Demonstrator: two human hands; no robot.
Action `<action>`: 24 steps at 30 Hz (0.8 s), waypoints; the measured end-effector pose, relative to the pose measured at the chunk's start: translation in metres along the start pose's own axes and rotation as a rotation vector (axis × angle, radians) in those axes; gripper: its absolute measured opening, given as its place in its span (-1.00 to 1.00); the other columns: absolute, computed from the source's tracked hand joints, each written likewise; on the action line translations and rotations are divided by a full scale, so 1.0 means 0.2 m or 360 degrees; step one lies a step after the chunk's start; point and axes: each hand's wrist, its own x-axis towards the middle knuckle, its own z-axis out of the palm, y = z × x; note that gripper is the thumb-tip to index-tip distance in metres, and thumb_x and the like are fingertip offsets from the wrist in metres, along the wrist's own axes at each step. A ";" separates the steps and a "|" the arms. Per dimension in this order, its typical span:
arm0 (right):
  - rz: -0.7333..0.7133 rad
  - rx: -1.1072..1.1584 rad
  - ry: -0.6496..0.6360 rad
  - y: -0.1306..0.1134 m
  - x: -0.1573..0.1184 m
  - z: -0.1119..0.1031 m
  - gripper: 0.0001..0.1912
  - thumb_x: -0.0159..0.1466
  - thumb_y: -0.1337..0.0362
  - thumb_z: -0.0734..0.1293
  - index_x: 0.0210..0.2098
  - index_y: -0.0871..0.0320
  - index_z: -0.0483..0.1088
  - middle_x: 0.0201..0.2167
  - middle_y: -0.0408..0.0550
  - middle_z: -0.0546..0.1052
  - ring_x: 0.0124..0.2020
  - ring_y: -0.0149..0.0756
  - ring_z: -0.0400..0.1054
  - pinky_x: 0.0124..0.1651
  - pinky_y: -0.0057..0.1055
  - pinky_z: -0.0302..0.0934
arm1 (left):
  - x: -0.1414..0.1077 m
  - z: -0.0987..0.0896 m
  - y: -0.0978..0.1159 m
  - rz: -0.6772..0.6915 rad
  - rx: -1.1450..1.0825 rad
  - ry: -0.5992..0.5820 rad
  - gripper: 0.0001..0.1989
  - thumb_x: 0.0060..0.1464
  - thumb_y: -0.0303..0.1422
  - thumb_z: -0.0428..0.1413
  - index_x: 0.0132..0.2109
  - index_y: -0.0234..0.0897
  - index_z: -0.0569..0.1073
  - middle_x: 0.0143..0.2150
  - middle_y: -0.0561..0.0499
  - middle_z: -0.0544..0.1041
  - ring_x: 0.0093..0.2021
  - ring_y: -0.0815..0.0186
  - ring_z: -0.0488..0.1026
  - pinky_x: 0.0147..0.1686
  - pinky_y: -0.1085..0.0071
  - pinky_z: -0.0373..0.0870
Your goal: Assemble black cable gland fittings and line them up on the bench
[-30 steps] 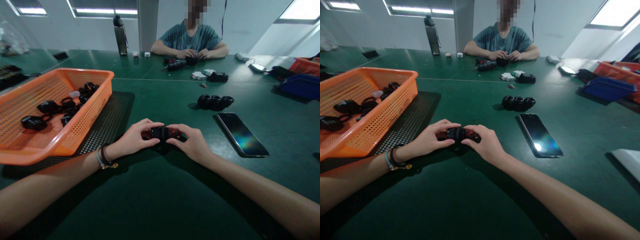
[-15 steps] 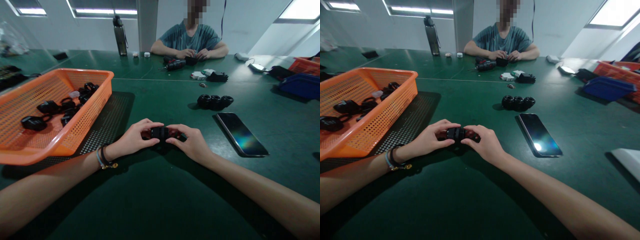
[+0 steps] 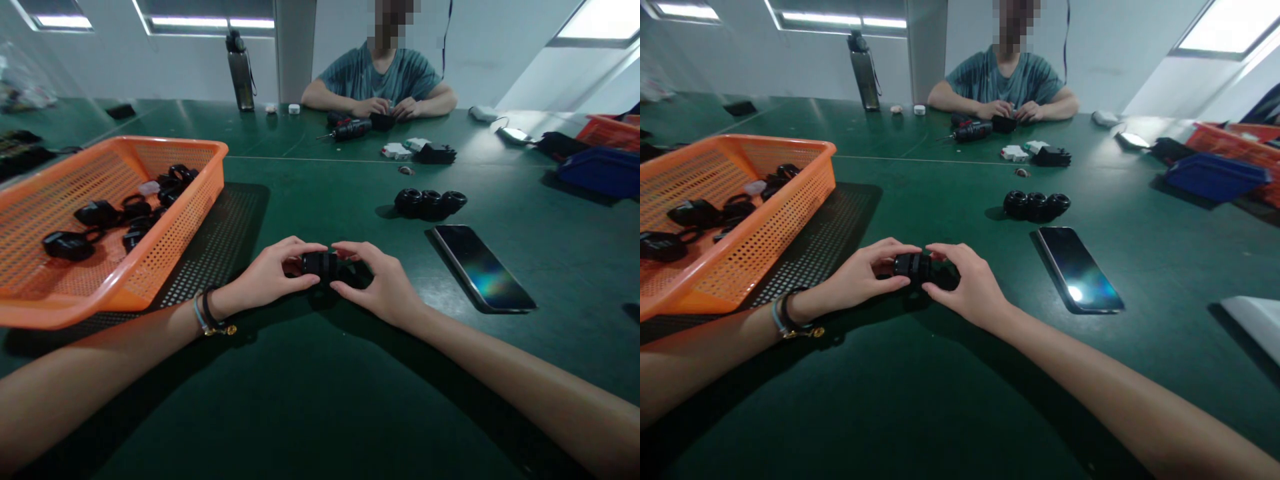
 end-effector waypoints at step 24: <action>0.0091 0.0026 -0.0036 -0.01 0.01 -0.01 -0.70 0.09 0.37 0.41 -0.17 0.08 0.42 -0.26 -0.09 0.57 -0.23 -0.22 0.45 -0.18 -0.24 0.34 | -0.01 0.00 0.00 0.0027 0.0073 0.0010 -0.63 0.02 -0.35 0.15 0.02 -0.24 0.42 -0.12 -0.01 0.34 -0.23 0.36 0.43 -0.22 0.39 0.48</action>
